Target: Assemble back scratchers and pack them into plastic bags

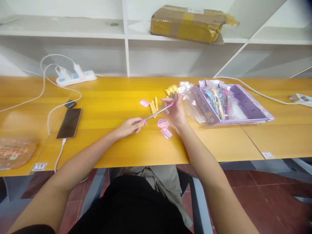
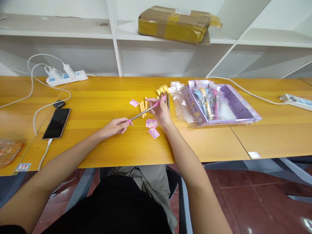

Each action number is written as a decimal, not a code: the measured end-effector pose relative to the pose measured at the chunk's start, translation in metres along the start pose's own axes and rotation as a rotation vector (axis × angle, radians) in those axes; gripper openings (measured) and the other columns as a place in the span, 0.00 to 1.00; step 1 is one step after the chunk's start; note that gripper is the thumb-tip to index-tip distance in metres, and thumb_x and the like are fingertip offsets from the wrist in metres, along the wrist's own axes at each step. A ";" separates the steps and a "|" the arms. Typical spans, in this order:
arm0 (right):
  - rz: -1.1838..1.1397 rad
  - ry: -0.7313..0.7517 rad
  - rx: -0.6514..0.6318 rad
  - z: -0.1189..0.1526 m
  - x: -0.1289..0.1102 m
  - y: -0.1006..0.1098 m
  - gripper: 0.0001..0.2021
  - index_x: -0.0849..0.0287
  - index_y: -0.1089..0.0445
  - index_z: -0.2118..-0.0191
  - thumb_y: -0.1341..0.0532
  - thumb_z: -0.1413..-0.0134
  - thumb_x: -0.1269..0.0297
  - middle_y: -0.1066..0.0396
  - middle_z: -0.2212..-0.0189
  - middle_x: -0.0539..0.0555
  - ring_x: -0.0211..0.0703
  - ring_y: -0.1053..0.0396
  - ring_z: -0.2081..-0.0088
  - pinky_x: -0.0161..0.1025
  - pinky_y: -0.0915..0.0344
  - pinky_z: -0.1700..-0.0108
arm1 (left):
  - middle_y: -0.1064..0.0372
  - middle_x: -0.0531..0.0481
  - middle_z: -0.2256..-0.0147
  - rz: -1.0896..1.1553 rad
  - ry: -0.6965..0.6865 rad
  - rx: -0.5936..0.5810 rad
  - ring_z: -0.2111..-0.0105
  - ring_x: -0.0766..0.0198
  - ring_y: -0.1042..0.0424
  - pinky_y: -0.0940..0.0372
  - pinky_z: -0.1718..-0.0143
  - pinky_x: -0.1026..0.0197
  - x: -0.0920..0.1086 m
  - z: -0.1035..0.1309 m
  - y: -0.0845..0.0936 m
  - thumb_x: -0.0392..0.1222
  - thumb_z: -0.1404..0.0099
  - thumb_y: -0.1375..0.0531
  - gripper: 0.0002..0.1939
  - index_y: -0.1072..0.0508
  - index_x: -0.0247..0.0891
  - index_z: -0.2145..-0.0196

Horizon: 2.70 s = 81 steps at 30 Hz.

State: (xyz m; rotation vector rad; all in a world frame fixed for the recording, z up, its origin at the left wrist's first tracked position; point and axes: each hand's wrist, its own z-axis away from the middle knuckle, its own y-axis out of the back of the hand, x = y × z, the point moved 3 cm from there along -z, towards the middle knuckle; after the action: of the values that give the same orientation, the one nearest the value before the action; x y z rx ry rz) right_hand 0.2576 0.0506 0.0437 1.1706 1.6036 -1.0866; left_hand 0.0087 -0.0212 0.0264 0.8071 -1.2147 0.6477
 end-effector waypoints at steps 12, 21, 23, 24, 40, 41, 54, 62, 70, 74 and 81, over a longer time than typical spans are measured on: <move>0.055 0.055 0.179 0.009 0.014 -0.011 0.35 0.54 0.21 0.70 0.42 0.36 0.25 0.37 0.76 0.50 0.36 0.50 0.78 0.40 0.55 0.75 | 0.33 0.56 0.75 -0.179 -0.046 0.047 0.73 0.64 0.36 0.42 0.66 0.61 -0.002 0.003 -0.003 0.64 0.21 0.48 0.27 0.22 0.37 0.53; 0.105 0.038 0.142 0.015 0.017 -0.014 0.38 0.55 0.19 0.68 0.46 0.34 0.24 0.40 0.76 0.48 0.35 0.48 0.78 0.39 0.52 0.74 | 0.33 0.56 0.75 -0.216 -0.062 0.071 0.73 0.64 0.34 0.40 0.65 0.61 -0.002 0.004 -0.005 0.60 0.21 0.46 0.23 0.23 0.38 0.54; 0.101 0.045 0.137 0.016 0.016 -0.016 0.37 0.55 0.20 0.68 0.46 0.33 0.24 0.40 0.76 0.48 0.35 0.48 0.78 0.39 0.52 0.74 | 0.32 0.56 0.75 -0.219 -0.063 0.076 0.73 0.64 0.34 0.40 0.65 0.61 -0.003 0.004 -0.005 0.59 0.21 0.46 0.22 0.23 0.38 0.53; 0.095 0.048 0.131 0.016 0.015 -0.017 0.37 0.54 0.20 0.68 0.46 0.33 0.24 0.41 0.77 0.48 0.35 0.49 0.79 0.39 0.52 0.74 | 0.32 0.56 0.75 -0.219 -0.063 0.076 0.73 0.64 0.35 0.40 0.65 0.61 -0.004 0.004 -0.006 0.59 0.21 0.46 0.22 0.23 0.38 0.53; 0.094 0.033 0.101 0.025 0.017 -0.034 0.38 0.53 0.22 0.71 0.48 0.33 0.23 0.43 0.80 0.48 0.38 0.47 0.79 0.39 0.49 0.75 | 0.32 0.57 0.76 -0.222 -0.093 0.105 0.74 0.64 0.35 0.40 0.66 0.61 -0.003 0.005 -0.007 0.59 0.22 0.45 0.21 0.23 0.38 0.56; 0.093 0.036 0.102 0.025 0.018 -0.035 0.38 0.53 0.22 0.72 0.47 0.33 0.24 0.43 0.80 0.48 0.37 0.47 0.79 0.39 0.49 0.75 | 0.32 0.57 0.77 -0.223 -0.094 0.105 0.75 0.64 0.35 0.40 0.66 0.61 -0.003 0.005 -0.007 0.58 0.22 0.45 0.21 0.23 0.38 0.56; 0.100 0.054 0.071 0.030 0.018 -0.044 0.35 0.54 0.26 0.75 0.46 0.29 0.29 0.41 0.80 0.49 0.37 0.45 0.80 0.40 0.52 0.77 | 0.32 0.57 0.77 -0.233 -0.095 0.118 0.76 0.65 0.36 0.41 0.68 0.61 -0.005 0.004 -0.009 0.57 0.22 0.45 0.21 0.23 0.37 0.57; 0.096 0.031 0.066 0.033 0.014 -0.050 0.37 0.55 0.27 0.75 0.45 0.32 0.26 0.41 0.81 0.49 0.36 0.45 0.80 0.38 0.53 0.80 | 0.33 0.57 0.77 -0.235 -0.097 0.124 0.76 0.66 0.37 0.40 0.67 0.61 -0.003 0.004 -0.010 0.55 0.22 0.45 0.20 0.23 0.37 0.56; 0.095 0.021 0.033 0.035 0.019 -0.053 0.37 0.56 0.26 0.75 0.45 0.31 0.27 0.35 0.76 0.52 0.35 0.44 0.80 0.38 0.52 0.80 | 0.35 0.57 0.76 -0.199 -0.087 0.137 0.77 0.67 0.39 0.42 0.69 0.62 -0.003 0.005 -0.012 0.54 0.22 0.45 0.19 0.25 0.37 0.59; 0.124 0.005 0.006 0.034 0.023 -0.053 0.38 0.56 0.26 0.76 0.47 0.30 0.27 0.37 0.78 0.50 0.36 0.44 0.80 0.39 0.51 0.79 | 0.36 0.57 0.76 -0.183 -0.088 0.141 0.76 0.67 0.39 0.42 0.70 0.62 -0.003 0.004 -0.013 0.55 0.23 0.45 0.19 0.25 0.37 0.60; 0.146 0.025 -0.026 0.034 0.031 -0.054 0.38 0.54 0.27 0.75 0.49 0.29 0.27 0.37 0.78 0.50 0.38 0.43 0.79 0.40 0.49 0.76 | 0.36 0.57 0.76 -0.169 -0.091 0.136 0.77 0.67 0.40 0.43 0.71 0.62 -0.004 0.004 -0.014 0.56 0.23 0.45 0.19 0.26 0.38 0.62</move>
State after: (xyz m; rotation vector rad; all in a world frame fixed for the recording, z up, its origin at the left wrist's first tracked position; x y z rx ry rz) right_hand 0.2036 0.0157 0.0139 1.2674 1.5212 -0.9583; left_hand 0.0167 -0.0324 0.0201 1.0511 -1.1787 0.5646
